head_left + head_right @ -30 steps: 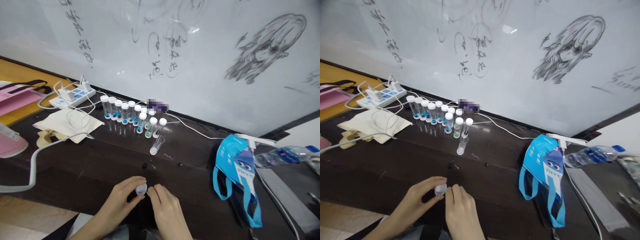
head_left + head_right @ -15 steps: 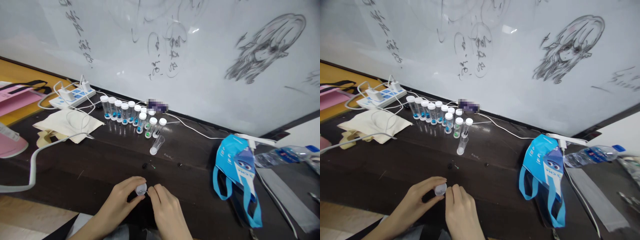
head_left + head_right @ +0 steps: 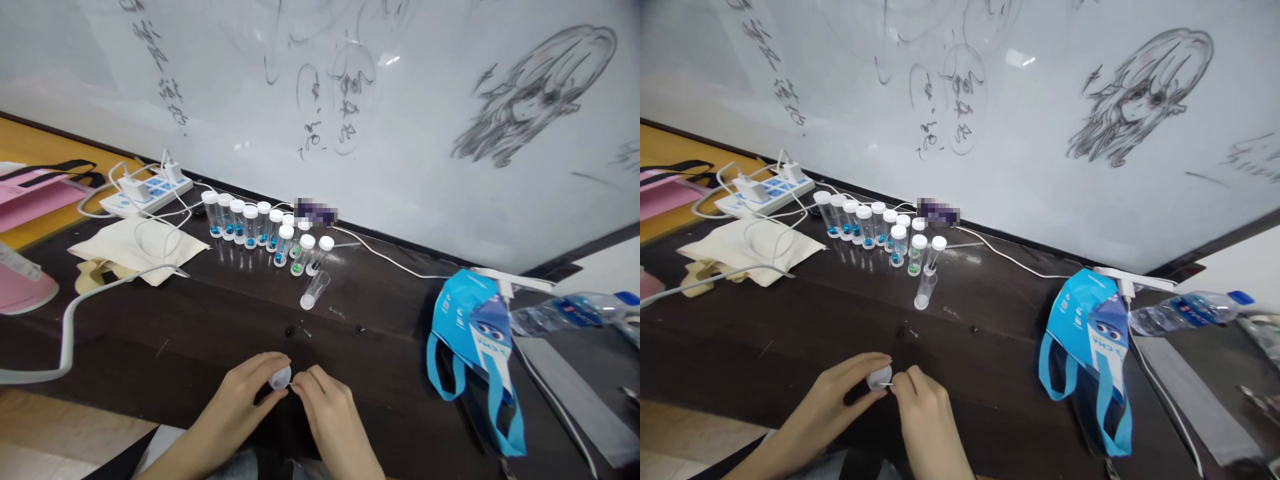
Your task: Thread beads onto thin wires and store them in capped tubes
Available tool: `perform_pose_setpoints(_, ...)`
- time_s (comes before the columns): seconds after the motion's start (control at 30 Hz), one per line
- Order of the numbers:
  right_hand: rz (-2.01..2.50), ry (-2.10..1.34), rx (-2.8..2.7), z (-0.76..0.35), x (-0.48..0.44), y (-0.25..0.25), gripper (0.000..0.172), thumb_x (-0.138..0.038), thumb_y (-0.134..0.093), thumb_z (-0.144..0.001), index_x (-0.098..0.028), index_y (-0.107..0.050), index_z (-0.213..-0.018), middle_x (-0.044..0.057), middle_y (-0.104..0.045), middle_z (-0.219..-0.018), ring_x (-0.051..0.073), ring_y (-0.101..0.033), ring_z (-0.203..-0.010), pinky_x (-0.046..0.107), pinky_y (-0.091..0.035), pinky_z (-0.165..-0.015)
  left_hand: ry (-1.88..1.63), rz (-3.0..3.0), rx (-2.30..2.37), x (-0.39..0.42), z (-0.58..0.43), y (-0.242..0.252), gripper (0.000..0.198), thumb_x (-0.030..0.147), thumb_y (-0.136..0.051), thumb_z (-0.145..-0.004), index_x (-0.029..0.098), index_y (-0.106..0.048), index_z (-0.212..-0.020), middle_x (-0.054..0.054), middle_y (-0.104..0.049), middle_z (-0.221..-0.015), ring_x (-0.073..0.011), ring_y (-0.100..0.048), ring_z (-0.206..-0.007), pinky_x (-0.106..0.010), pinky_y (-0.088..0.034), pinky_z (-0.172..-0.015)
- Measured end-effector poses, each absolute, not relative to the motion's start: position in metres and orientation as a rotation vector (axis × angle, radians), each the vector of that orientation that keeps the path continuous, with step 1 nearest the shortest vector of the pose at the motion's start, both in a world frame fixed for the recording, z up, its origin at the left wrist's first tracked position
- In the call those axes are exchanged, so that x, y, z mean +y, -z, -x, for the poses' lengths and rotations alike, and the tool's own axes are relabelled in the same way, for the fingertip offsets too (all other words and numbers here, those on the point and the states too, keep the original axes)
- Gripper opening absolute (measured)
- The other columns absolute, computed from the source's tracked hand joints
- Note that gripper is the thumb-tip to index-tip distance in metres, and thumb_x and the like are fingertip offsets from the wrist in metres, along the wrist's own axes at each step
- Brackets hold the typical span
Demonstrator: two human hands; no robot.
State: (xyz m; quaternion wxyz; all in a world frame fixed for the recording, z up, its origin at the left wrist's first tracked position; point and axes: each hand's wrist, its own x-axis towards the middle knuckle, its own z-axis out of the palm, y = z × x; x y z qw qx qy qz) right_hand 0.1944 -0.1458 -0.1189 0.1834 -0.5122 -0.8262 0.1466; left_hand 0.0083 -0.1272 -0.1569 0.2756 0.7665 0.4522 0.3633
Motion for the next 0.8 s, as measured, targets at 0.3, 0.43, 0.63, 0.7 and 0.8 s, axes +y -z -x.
perform_pose_setpoints(0.3, 1.355, -1.182, -1.556, -0.196, -0.143, 0.132, 0.017, -0.021, -0.054, -0.095, -0.018, -0.059, -0.079, -0.004, -0.057, -0.067, 0.01, -0.058, -0.048, 0.019, -0.046, -0.05, -0.944, -1.903, 1.284, -0.117, 0.001, 0.159, 0.034, 0.019, -0.073, -0.078, 0.027, -0.067, -0.11, -0.002, -0.075, -0.106, -0.0242, -0.072, -0.095, -0.034, -0.059, -0.085)
perform_pose_setpoints(0.43, 1.336, -1.215, -1.413, -0.198, -0.14, 0.135, 0.016, -0.024, -0.057, -0.092, -0.017, -0.059, -0.077, -0.004, -0.059, -0.061, 0.01, -0.058, -0.044, 0.02, -0.044, -0.048, -0.903, -1.956, 1.327, -0.102, 0.012, 0.169, 0.028, 0.015, -0.074, -0.074, 0.027, -0.071, -0.099, -0.005, -0.072, -0.111, -0.0275, -0.067, -0.104, -0.041, -0.056, -0.089)
perform_pose_setpoints(0.63, 1.294, -1.106, -1.408, -0.204, -0.136, 0.127, 0.015, -0.023, -0.06, -0.09, -0.017, -0.061, -0.076, -0.004, -0.057, -0.063, 0.009, -0.055, -0.046, 0.018, -0.043, -0.046, -0.852, -1.999, 1.322, -0.088, 0.016, 0.174, 0.046, 0.02, -0.082, -0.066, 0.026, -0.067, -0.109, -0.007, -0.066, -0.117, -0.0311, -0.06, -0.11, -0.047, -0.05, -0.094)
perform_pose_setpoints(0.7, 1.288, -1.052, -1.413, -0.207, -0.135, 0.124, 0.014, -0.023, -0.06, -0.09, -0.018, -0.062, -0.077, -0.004, -0.056, -0.062, 0.009, -0.053, -0.046, 0.018, -0.041, -0.045, -0.866, -1.967, 1.283, -0.078, 0.012, 0.169, 0.05, 0.024, -0.081, -0.068, 0.025, -0.063, -0.115, -0.008, -0.065, -0.117, -0.0297, -0.059, -0.11, -0.045, -0.049, -0.095)
perform_pose_setpoints(0.8, 1.271, -1.002, -1.396, -0.211, -0.133, 0.117, 0.014, -0.024, -0.06, -0.091, -0.019, -0.063, -0.079, -0.005, -0.055, -0.06, 0.008, -0.049, -0.045, 0.019, -0.038, -0.046, -0.817, -1.979, 1.208, -0.056, 0.001, 0.161, 0.036, 0.018, -0.075, -0.074, 0.023, -0.065, -0.109, -0.007, -0.066, -0.113, -0.0271, -0.058, -0.108, -0.043, -0.046, -0.097)
